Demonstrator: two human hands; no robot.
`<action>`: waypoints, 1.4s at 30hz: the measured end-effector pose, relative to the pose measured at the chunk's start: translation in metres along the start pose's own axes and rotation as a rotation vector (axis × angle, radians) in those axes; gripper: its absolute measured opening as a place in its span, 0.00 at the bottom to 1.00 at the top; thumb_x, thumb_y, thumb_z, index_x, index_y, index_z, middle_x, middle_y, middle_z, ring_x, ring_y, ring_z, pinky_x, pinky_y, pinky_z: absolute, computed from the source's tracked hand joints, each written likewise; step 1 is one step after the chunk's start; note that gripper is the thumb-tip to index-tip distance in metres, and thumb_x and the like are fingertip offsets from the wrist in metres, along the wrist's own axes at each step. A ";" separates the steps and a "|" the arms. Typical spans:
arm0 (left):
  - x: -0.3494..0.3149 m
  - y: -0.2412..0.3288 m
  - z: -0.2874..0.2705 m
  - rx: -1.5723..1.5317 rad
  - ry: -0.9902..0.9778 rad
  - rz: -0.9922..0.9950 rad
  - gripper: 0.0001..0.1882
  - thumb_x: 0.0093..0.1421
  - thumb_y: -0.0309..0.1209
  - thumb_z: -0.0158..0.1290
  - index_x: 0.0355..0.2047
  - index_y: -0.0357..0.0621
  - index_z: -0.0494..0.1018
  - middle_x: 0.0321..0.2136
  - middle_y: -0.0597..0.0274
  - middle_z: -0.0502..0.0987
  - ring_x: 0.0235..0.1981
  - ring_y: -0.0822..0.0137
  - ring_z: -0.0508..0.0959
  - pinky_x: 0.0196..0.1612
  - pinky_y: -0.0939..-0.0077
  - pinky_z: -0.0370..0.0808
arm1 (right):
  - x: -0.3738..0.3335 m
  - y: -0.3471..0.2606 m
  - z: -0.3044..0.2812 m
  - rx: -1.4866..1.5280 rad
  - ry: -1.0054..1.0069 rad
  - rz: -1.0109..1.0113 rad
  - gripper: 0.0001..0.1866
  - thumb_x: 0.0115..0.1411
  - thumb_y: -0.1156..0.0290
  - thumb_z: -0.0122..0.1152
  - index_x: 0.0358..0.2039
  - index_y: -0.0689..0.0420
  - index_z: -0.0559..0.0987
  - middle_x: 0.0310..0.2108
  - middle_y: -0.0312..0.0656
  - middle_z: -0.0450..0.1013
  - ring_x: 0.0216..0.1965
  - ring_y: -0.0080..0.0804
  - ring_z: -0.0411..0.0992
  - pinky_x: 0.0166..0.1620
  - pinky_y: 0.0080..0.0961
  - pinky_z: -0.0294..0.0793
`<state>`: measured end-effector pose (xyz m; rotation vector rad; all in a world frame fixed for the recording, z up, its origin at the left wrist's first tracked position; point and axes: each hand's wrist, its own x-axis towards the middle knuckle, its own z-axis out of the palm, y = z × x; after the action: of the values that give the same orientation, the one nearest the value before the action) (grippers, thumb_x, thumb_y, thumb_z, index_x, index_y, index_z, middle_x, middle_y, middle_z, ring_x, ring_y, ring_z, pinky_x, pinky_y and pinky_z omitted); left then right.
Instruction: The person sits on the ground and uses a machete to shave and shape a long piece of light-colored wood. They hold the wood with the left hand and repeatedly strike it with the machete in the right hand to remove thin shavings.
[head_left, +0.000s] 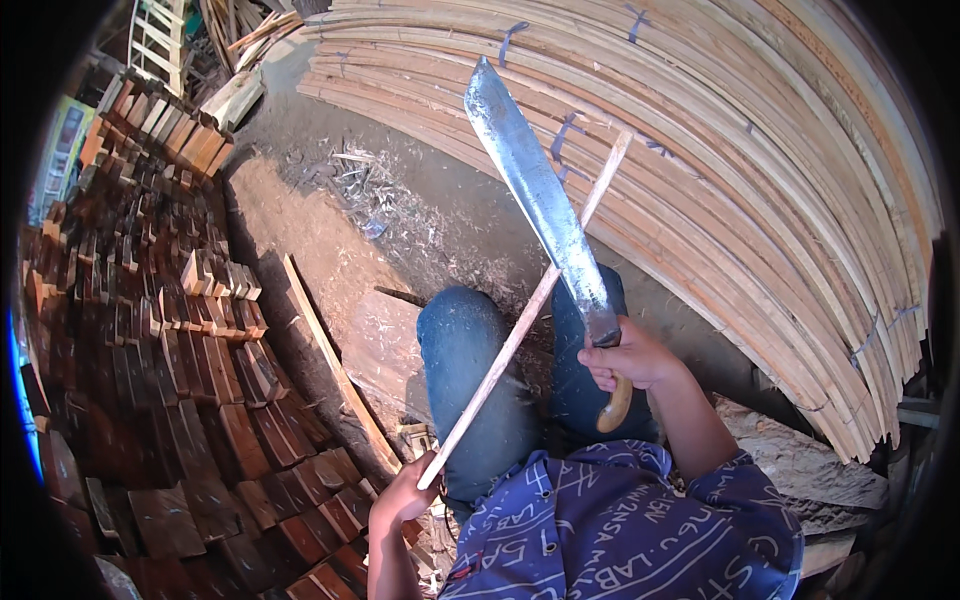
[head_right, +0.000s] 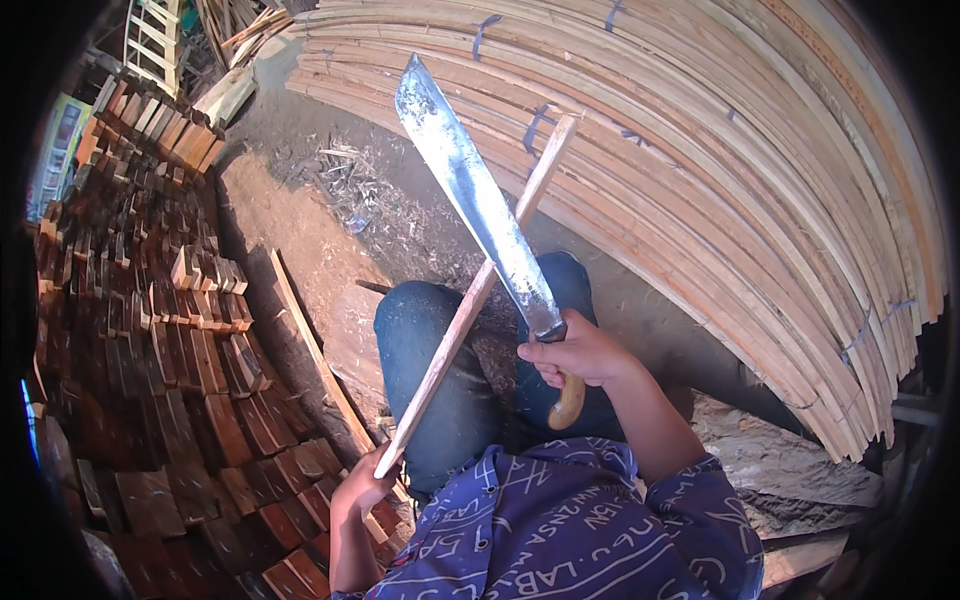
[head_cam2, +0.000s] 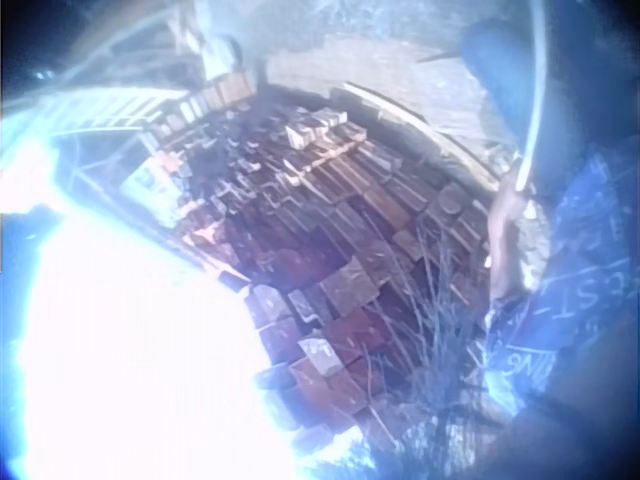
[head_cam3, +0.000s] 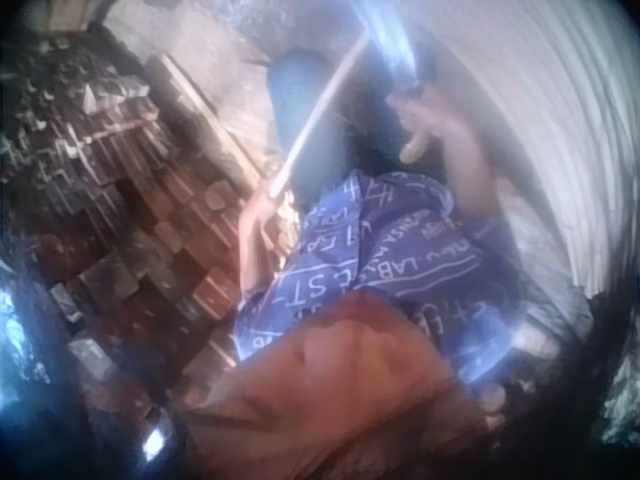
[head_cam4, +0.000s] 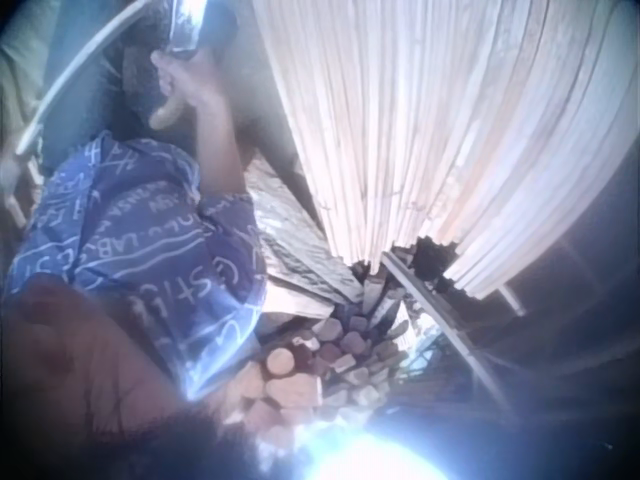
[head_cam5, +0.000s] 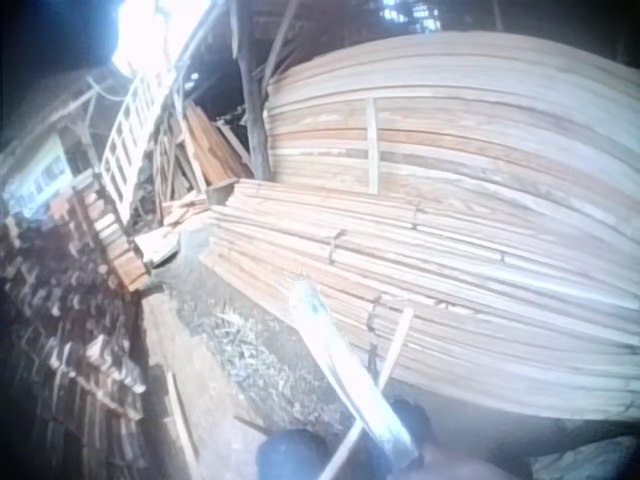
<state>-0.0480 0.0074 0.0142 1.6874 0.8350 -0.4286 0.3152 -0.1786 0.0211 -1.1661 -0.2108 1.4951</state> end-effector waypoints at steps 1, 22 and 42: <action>0.001 -0.005 -0.001 0.006 -0.007 0.024 0.16 0.47 0.15 0.46 0.38 0.38 0.69 0.24 0.63 0.69 0.28 0.70 0.70 0.32 0.75 0.68 | 0.001 0.004 -0.001 0.033 -0.016 -0.015 0.13 0.60 0.71 0.66 0.31 0.58 0.68 0.18 0.34 0.65 0.16 0.21 0.65 0.21 0.23 0.66; 0.005 0.015 0.002 0.041 -0.002 -0.138 0.15 0.48 0.18 0.46 0.39 0.39 0.70 0.27 0.56 0.72 0.29 0.64 0.72 0.35 0.70 0.70 | -0.017 -0.034 0.005 -0.406 0.315 -0.118 0.13 0.61 0.68 0.65 0.35 0.62 0.71 0.13 0.32 0.65 0.12 0.20 0.64 0.16 0.21 0.64; 0.002 -0.011 0.005 -0.056 0.004 -0.096 0.14 0.49 0.16 0.48 0.37 0.41 0.69 0.25 0.62 0.67 0.28 0.68 0.68 0.32 0.73 0.67 | 0.006 0.006 0.011 0.025 -0.040 0.018 0.11 0.63 0.73 0.62 0.30 0.58 0.68 0.17 0.33 0.63 0.16 0.21 0.63 0.20 0.25 0.64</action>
<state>-0.0535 0.0049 0.0038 1.6014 0.9257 -0.4627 0.3040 -0.1708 0.0191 -1.1209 -0.2087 1.5337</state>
